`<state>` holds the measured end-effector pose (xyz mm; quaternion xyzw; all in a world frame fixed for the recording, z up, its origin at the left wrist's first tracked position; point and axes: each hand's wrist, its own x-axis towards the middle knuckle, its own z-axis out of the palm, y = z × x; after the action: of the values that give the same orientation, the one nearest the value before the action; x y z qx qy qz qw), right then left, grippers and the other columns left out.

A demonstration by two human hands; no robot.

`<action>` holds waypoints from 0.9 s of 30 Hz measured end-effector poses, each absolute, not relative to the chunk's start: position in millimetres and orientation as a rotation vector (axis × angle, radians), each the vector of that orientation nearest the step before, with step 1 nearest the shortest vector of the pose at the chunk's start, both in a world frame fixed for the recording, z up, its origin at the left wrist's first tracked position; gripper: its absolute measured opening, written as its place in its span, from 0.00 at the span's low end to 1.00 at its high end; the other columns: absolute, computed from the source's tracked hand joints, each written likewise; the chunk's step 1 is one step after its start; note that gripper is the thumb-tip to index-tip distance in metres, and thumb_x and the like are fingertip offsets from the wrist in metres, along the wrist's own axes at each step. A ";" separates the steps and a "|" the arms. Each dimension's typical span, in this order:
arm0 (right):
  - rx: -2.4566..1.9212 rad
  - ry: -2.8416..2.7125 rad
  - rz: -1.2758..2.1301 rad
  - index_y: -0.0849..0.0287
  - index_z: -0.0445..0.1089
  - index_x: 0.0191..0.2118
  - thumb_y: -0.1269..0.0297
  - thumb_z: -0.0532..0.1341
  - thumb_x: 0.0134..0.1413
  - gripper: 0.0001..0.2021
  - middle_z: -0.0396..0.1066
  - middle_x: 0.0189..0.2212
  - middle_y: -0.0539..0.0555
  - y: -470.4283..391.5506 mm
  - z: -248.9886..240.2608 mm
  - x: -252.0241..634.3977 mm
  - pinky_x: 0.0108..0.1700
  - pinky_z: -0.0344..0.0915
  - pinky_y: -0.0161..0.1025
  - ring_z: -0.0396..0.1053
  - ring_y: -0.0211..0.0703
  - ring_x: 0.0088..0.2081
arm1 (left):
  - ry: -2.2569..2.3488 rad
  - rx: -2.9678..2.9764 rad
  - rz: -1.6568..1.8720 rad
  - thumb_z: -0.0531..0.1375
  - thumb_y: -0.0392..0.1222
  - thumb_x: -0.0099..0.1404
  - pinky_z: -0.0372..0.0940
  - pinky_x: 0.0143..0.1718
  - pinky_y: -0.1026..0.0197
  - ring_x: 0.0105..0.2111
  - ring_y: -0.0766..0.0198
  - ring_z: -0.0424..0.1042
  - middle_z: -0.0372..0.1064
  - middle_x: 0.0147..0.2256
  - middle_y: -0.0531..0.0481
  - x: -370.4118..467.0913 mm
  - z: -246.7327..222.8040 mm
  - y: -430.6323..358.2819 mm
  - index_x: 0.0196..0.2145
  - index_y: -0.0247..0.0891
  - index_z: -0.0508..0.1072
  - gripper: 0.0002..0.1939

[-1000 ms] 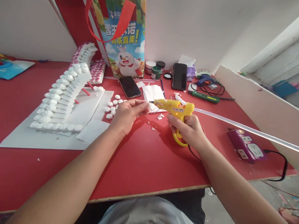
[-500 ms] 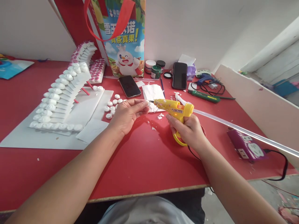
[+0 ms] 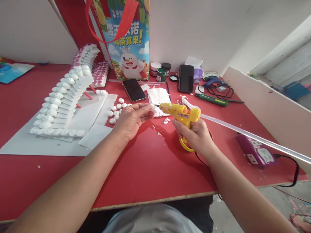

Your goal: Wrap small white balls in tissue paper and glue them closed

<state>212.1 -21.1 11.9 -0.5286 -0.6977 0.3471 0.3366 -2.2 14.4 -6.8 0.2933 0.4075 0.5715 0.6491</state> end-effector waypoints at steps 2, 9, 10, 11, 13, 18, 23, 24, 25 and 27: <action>-1.377 -1.817 0.899 0.56 0.57 0.21 0.52 0.59 0.63 0.22 0.59 0.17 0.47 -21.0 11.6 211.9 0.25 0.51 0.37 0.56 0.33 0.20 | 0.917 0.672 1.287 0.78 0.40 0.46 0.72 0.43 0.58 0.29 0.66 0.76 0.77 0.27 0.50 -2.6 -7.8 14.4 0.29 0.32 0.81 0.14; -1.384 -1.806 0.883 0.56 0.57 0.21 0.52 0.58 0.63 0.22 0.58 0.17 0.47 -21.5 12.4 211.1 0.25 0.50 0.37 0.55 0.33 0.20 | 0.919 0.672 1.288 0.78 0.40 0.45 0.72 0.44 0.57 0.29 0.66 0.75 0.77 0.27 0.49 -1.8 -8.8 15.0 0.29 0.31 0.81 0.15; -1.387 -1.807 0.883 0.56 0.56 0.21 0.52 0.58 0.63 0.22 0.58 0.17 0.47 -21.7 12.7 210.9 0.24 0.50 0.37 0.55 0.33 0.20 | 0.922 0.669 1.291 0.78 0.40 0.45 0.72 0.44 0.57 0.29 0.66 0.75 0.77 0.27 0.49 -1.5 -8.7 15.0 0.29 0.31 0.81 0.15; -1.389 -1.806 0.882 0.56 0.56 0.21 0.52 0.58 0.63 0.22 0.58 0.16 0.46 -21.8 12.9 210.8 0.24 0.50 0.37 0.54 0.33 0.20 | 0.925 0.667 1.294 0.78 0.40 0.45 0.72 0.44 0.56 0.29 0.66 0.76 0.77 0.27 0.49 -1.3 -8.7 15.0 0.29 0.31 0.81 0.15; -1.390 -1.808 0.876 0.56 0.56 0.21 0.52 0.58 0.63 0.22 0.58 0.17 0.46 -21.9 13.1 210.7 0.24 0.50 0.36 0.54 0.32 0.20 | 0.928 0.668 1.294 0.78 0.39 0.45 0.72 0.44 0.56 0.29 0.65 0.76 0.76 0.26 0.49 -1.2 -8.7 15.0 0.29 0.32 0.81 0.15; -1.393 -1.831 0.845 0.56 0.56 0.21 0.52 0.58 0.63 0.22 0.58 0.17 0.47 -21.8 11.7 211.6 0.24 0.50 0.37 0.55 0.33 0.20 | 0.938 0.675 1.295 0.77 0.40 0.46 0.72 0.45 0.56 0.29 0.65 0.76 0.77 0.27 0.49 -1.8 -8.7 15.0 0.29 0.32 0.82 0.14; -1.408 -1.845 0.838 0.56 0.56 0.20 0.51 0.58 0.63 0.23 0.57 0.17 0.47 -21.4 9.4 213.4 0.24 0.49 0.37 0.55 0.33 0.20 | 0.939 0.668 1.299 0.77 0.39 0.46 0.72 0.45 0.57 0.29 0.66 0.76 0.77 0.27 0.49 -1.7 -7.9 14.7 0.29 0.32 0.82 0.13; -1.407 -1.846 0.836 0.56 0.56 0.20 0.51 0.58 0.63 0.23 0.58 0.17 0.47 -21.3 9.2 213.5 0.24 0.49 0.37 0.55 0.33 0.20 | 0.938 0.669 1.297 0.77 0.39 0.46 0.72 0.45 0.57 0.29 0.66 0.76 0.77 0.27 0.49 -1.7 -7.9 14.7 0.29 0.32 0.82 0.13; -1.404 -1.845 0.832 0.56 0.56 0.20 0.51 0.59 0.63 0.23 0.58 0.17 0.47 -21.3 9.1 213.3 0.24 0.50 0.37 0.55 0.33 0.20 | 0.939 0.671 1.295 0.77 0.39 0.46 0.72 0.45 0.57 0.29 0.66 0.76 0.77 0.27 0.49 -1.7 -8.0 14.7 0.29 0.32 0.82 0.13; -1.397 -1.836 0.827 0.56 0.57 0.21 0.51 0.59 0.63 0.23 0.58 0.17 0.47 -21.4 9.5 212.6 0.24 0.50 0.36 0.55 0.33 0.20 | 0.941 0.679 1.291 0.77 0.39 0.47 0.72 0.45 0.57 0.29 0.66 0.76 0.77 0.27 0.49 -1.7 -8.2 14.8 0.30 0.32 0.82 0.13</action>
<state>212.6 -21.4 9.5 -0.5364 -0.7049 0.3175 0.3386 -1.7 14.8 -8.2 0.2982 0.4137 0.5675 0.6464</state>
